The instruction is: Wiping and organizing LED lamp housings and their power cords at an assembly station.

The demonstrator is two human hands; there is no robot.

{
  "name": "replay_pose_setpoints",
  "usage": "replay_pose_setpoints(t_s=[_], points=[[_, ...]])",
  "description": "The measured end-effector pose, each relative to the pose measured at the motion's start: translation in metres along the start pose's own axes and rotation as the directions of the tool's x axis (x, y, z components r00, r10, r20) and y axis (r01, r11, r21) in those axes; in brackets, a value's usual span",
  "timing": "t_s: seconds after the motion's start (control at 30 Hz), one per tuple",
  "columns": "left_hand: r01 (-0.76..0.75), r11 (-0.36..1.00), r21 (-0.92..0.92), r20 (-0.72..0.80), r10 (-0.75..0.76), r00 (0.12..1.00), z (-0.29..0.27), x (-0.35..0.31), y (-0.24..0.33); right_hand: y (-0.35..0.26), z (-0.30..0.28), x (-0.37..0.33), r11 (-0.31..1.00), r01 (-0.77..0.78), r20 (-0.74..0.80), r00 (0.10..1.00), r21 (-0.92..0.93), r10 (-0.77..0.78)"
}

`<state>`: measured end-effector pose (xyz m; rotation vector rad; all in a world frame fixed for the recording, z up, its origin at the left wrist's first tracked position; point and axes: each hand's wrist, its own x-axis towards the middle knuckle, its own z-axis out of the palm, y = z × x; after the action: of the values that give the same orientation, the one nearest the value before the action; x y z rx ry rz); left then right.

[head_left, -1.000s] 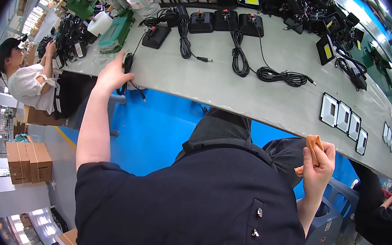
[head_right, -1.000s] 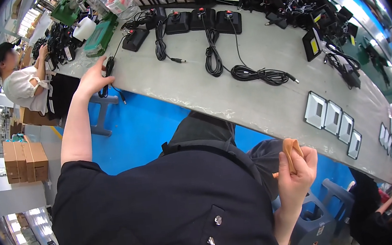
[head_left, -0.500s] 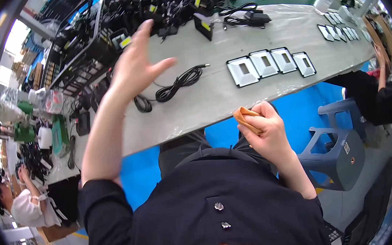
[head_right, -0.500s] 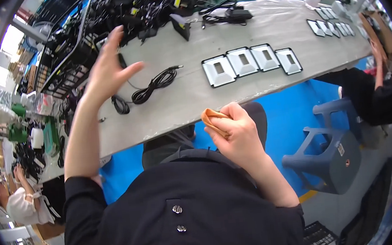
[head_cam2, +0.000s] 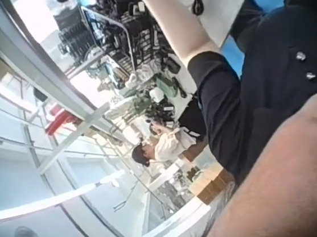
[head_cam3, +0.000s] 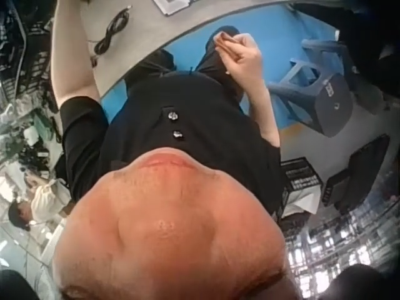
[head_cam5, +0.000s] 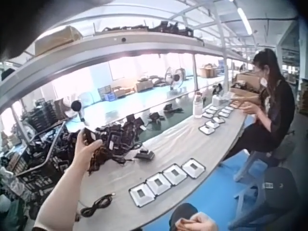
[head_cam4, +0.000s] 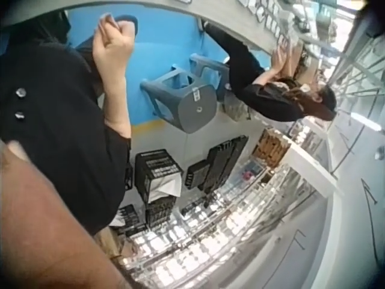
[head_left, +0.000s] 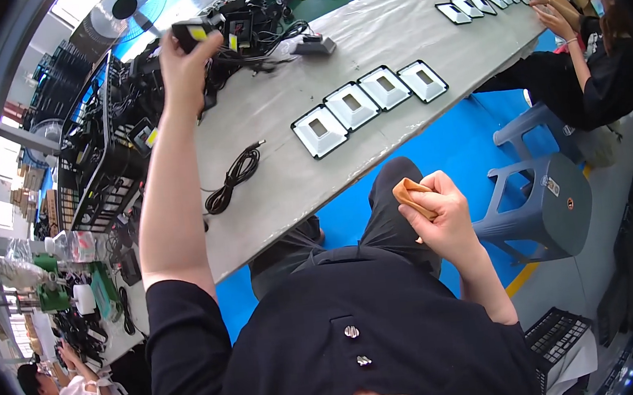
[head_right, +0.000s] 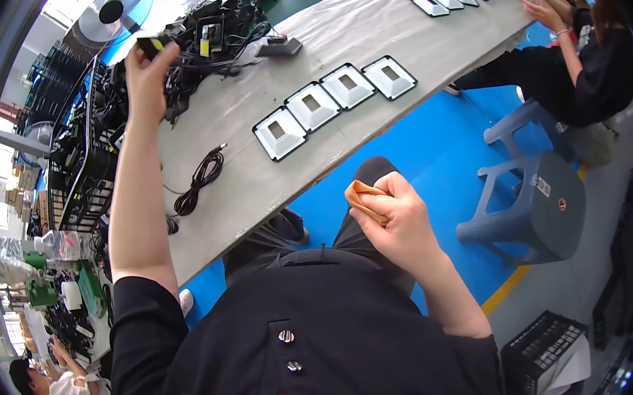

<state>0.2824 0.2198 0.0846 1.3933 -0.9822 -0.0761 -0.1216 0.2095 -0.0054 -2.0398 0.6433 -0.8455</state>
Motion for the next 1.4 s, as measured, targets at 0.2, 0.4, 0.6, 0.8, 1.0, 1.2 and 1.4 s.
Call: replay_pose_setpoints(t_s=[0.2,0.4,0.6,0.8,1.0,1.2,1.4], points=[[-0.347,0.923,0.164,-0.029,0.356,0.934,-0.045,-0.03,0.092,-0.014,0.006,0.001,0.997,0.054,0.008,0.998,0.055,-0.055],[-0.468,0.805,0.366,0.27,0.389,0.881,-0.034,-0.151,0.14,-0.074,-0.007,0.02,0.96,0.044,0.007,0.999,0.276,-0.048],[-0.539,0.738,0.405,0.416,0.376,0.828,-0.023,-0.202,0.166,-0.141,0.026,0.051,0.622,0.698,0.062,0.682,-0.355,-0.729],[-0.498,0.761,0.415,0.376,0.355,0.856,-0.029,-0.214,0.162,-0.132,0.033,0.025,0.696,0.691,0.259,0.72,-0.195,-0.644],[-0.514,0.789,0.337,0.381,0.385,0.841,-0.023,-0.218,0.161,-0.136,0.042,0.024,0.727,0.633,0.179,0.774,-0.267,-0.608],[-0.502,0.798,0.333,0.416,0.353,0.838,-0.022,-0.222,0.155,-0.126,0.026,0.026,0.715,0.655,0.167,0.755,-0.243,-0.635],[-0.469,0.83,0.302,0.435,0.318,0.842,-0.022,-0.218,0.152,-0.127,0.025,0.029,0.719,0.663,0.176,0.748,-0.209,-0.64]])
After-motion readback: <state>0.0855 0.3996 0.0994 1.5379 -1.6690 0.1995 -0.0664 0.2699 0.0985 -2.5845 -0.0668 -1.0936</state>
